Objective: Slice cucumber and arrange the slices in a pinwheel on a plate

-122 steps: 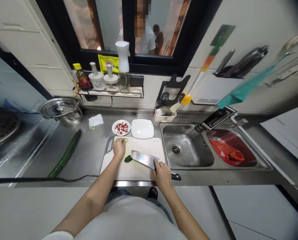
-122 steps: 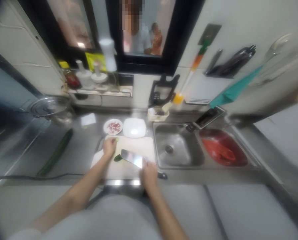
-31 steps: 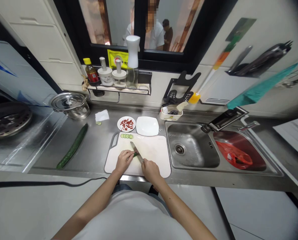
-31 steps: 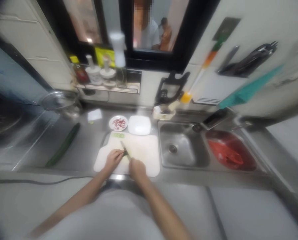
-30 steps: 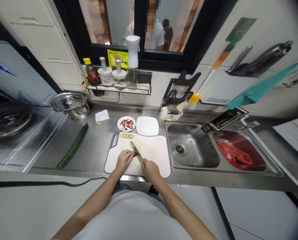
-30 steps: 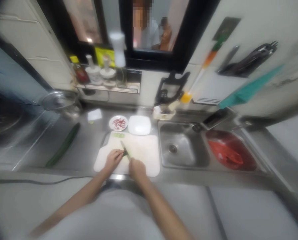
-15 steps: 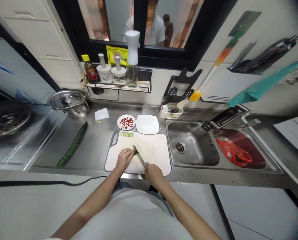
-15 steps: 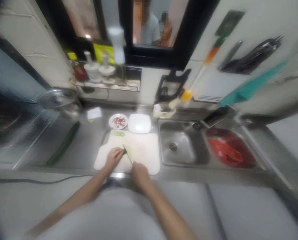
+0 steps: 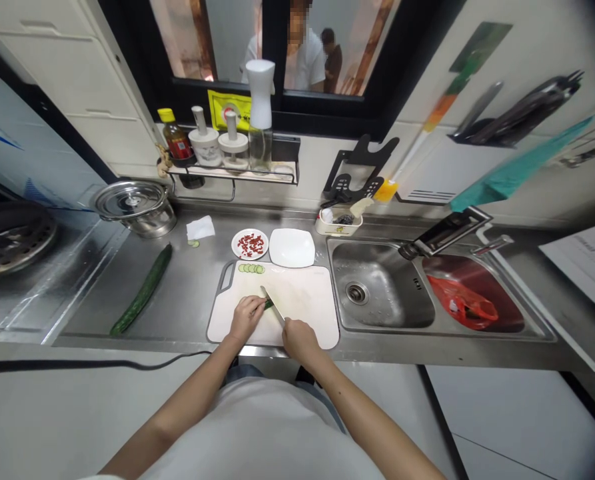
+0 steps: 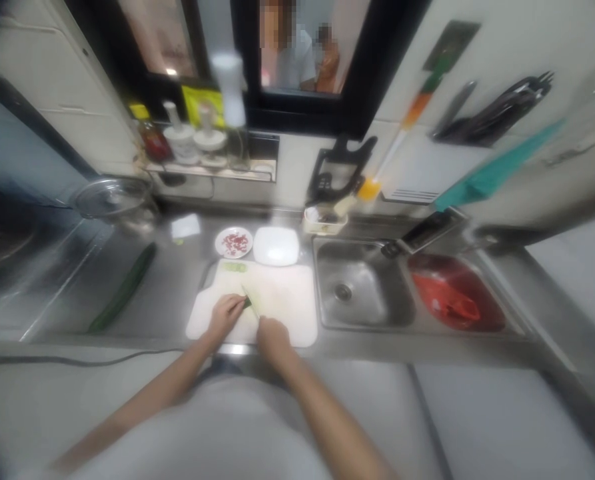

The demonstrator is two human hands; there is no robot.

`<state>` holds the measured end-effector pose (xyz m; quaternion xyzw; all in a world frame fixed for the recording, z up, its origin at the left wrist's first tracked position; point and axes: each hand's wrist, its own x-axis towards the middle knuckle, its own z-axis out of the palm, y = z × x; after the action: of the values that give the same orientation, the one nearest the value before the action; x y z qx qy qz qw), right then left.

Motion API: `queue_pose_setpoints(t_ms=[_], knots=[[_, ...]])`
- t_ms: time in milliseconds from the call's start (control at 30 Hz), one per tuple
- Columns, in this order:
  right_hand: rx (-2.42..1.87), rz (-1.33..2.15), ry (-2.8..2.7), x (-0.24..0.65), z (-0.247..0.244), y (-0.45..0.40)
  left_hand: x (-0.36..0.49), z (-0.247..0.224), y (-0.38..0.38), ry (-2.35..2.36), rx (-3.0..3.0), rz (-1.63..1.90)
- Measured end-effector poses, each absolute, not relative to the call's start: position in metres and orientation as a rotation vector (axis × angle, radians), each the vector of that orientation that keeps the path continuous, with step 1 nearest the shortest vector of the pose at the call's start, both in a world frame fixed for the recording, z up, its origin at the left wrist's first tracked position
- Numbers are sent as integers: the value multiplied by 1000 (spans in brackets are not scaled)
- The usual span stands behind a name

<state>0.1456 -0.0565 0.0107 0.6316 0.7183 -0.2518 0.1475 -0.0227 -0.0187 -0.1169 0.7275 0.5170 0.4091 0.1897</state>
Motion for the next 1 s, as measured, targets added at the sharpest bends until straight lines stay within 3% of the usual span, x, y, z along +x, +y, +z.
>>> queue_pose_setpoints(t_ms=[1000], knots=[[1831,-699,2120,128,-12,-32,-22,-120,-17,1445,2079,1143]])
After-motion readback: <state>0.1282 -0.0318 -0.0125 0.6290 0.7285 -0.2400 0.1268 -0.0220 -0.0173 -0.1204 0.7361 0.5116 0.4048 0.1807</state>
